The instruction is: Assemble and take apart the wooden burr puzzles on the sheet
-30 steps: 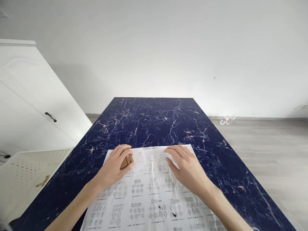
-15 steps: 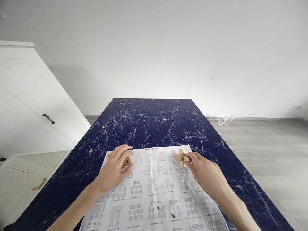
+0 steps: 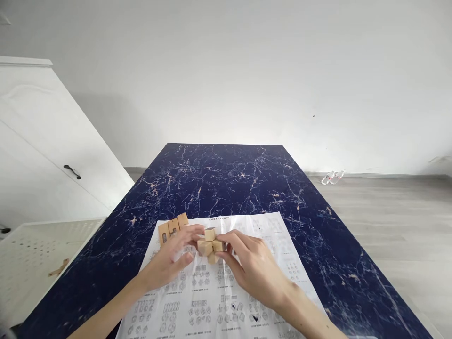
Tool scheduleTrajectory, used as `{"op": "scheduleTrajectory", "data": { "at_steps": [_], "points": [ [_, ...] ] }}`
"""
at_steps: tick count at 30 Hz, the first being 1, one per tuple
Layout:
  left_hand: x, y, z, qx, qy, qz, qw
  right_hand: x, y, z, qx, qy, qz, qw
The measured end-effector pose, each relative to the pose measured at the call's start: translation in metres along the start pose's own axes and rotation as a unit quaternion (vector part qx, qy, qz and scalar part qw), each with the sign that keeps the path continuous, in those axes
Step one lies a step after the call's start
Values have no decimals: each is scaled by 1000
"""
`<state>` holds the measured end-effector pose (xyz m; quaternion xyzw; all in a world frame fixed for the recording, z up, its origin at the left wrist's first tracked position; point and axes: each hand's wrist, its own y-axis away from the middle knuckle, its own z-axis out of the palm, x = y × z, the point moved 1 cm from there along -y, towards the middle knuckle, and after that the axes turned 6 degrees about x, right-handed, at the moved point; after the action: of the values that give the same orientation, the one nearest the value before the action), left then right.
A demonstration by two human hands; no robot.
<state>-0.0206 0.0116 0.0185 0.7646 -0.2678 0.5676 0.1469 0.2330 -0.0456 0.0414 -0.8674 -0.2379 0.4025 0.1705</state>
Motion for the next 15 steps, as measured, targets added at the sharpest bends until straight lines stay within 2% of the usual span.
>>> {"op": "scheduleTrajectory", "data": {
  "at_steps": [5,12,15],
  "points": [
    [4,-1,1,-52,107,-42,992,-5,-3,17,10,-33,-35,999],
    [11,-2,3,-24,129,-115,985,1,-5,22,10,-45,-20,999],
    [10,-2,5,-29,163,-122,979,3,-6,22,7,-44,-22,999]
  ]
}}
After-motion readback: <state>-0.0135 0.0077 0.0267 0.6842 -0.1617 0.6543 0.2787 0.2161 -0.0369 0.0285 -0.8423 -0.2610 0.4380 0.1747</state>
